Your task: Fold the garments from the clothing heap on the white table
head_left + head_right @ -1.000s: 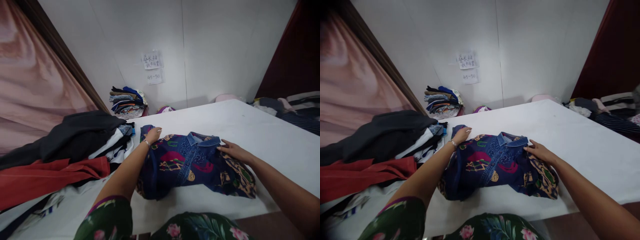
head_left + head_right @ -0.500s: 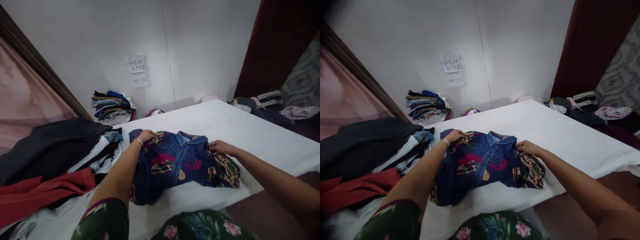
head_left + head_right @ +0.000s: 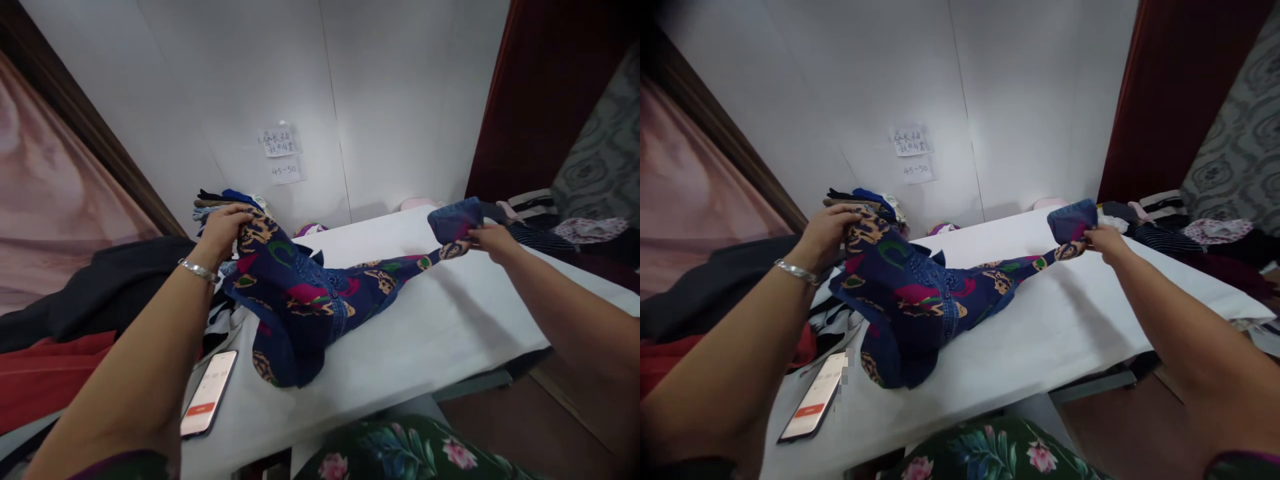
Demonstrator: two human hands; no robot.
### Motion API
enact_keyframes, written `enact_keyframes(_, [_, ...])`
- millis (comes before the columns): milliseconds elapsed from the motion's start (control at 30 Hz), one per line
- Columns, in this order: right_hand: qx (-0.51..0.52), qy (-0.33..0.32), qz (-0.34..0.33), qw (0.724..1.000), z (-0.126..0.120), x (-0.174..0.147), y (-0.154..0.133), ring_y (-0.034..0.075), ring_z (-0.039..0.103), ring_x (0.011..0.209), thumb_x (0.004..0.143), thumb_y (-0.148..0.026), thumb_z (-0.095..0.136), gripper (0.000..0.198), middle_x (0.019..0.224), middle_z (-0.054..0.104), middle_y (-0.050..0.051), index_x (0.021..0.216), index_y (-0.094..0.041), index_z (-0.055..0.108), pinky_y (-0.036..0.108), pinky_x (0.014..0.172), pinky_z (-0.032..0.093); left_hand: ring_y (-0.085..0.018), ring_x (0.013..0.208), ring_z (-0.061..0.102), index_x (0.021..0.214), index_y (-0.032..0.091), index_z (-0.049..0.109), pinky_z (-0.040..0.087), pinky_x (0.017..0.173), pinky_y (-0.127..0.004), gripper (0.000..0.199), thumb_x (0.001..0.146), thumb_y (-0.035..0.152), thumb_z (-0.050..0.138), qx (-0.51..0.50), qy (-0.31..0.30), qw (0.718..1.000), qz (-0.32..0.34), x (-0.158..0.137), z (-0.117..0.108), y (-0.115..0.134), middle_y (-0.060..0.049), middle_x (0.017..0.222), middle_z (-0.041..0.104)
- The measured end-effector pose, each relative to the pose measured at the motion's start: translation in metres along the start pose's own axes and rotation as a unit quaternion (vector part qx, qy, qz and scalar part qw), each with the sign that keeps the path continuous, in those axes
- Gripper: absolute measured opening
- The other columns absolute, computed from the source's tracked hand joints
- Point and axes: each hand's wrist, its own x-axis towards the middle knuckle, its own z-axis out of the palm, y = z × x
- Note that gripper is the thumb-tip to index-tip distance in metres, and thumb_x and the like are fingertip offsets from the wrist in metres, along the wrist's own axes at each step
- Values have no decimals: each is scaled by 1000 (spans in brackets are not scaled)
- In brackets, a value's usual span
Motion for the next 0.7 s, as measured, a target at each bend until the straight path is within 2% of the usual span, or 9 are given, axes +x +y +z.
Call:
enact_keyframes(100, [-77, -7, 7, 997, -10, -10, 10, 34, 58, 109, 63, -4, 68, 18, 83, 69, 17, 60, -18, 56, 44, 90, 45, -16, 67, 66, 77, 17, 69, 57, 69, -30, 25, 55, 29, 74, -10, -51, 998, -25, -34, -11, 7, -1, 73, 69])
enact_keyframes(167, [-97, -40, -21, 994, 4, -22, 12, 35, 56, 115, 63, -7, 71, 13, 93, 71, 17, 69, -17, 64, 45, 99, 40, -17, 65, 66, 77, 18, 70, 57, 65, -30, 30, 53, 33, 78, 1, -78, 996, -37, -57, -16, 8, -1, 72, 70])
enact_keyframes(267, [-87, -180, -95, 975, 57, -47, 5, 26, 62, 108, 77, -23, 67, 18, 104, 73, 10, 94, -18, 72, 38, 101, 43, -20, 65, 68, 82, 20, 72, 58, 63, -32, 38, 52, 40, 82, 26, -90, 995, -43, -88, -25, 6, -2, 75, 72])
enact_keyframes(367, [-104, -324, -144, 929, 128, -74, -8, 22, 63, 107, 85, -25, 57, 26, 111, 72, 8, 105, -16, 72, 33, 98, 46, -21, 67, 69, 86, 21, 74, 59, 63, -32, 41, 53, 45, 83, 37, -92, 994, -49, -113, -35, 6, -3, 78, 74])
enact_keyframes(433, [-174, -389, -143, 893, 175, -91, -15, 20, 63, 107, 89, -22, 52, 31, 117, 70, 9, 113, -14, 69, 28, 91, 50, -22, 69, 70, 86, 22, 74, 60, 64, -32, 42, 53, 47, 83, 42, -94, 993, -55, -124, -42, 6, -4, 80, 74])
enact_keyframes(500, [-216, -427, -132, 868, 216, -104, -20, 20, 67, 96, 90, -18, 51, 34, 111, 72, 11, 119, -11, 66, 26, 78, 53, -23, 72, 70, 85, 22, 74, 60, 65, -32, 45, 52, 50, 84, 55, -94, 992, -61, -133, -50, 6, -4, 81, 74])
enact_keyframes(567, [-248, -453, -123, 847, 251, -113, -23, 19, 69, 80, 88, -17, 54, 38, 96, 75, 11, 124, -9, 63, 25, 68, 52, -24, 73, 70, 86, 22, 74, 61, 66, -35, 47, 51, 53, 84, 72, -93, 991, -69, -138, -57, 5, -5, 82, 75])
enact_keyframes(633, [-282, -477, -127, 823, 277, -119, -23, 18, 68, 70, 85, -16, 60, 41, 85, 75, 10, 125, -9, 63, 25, 65, 52, -26, 75, 70, 87, 22, 74, 61, 68, -37, 49, 51, 54, 83, 85, -91, 989, -78, -143, -62, 5, -5, 82, 75])
enact_keyframes(700, [-312, -496, -146, 797, 294, -124, -23, 19, 68, 68, 82, -17, 66, 39, 81, 75, 10, 119, -9, 66, 27, 67, 52, -26, 75, 70, 87, 23, 74, 61, 68, -38, 50, 50, 55, 83, 91, -89, 988, -85, -147, -65, 6, -5, 83, 75])
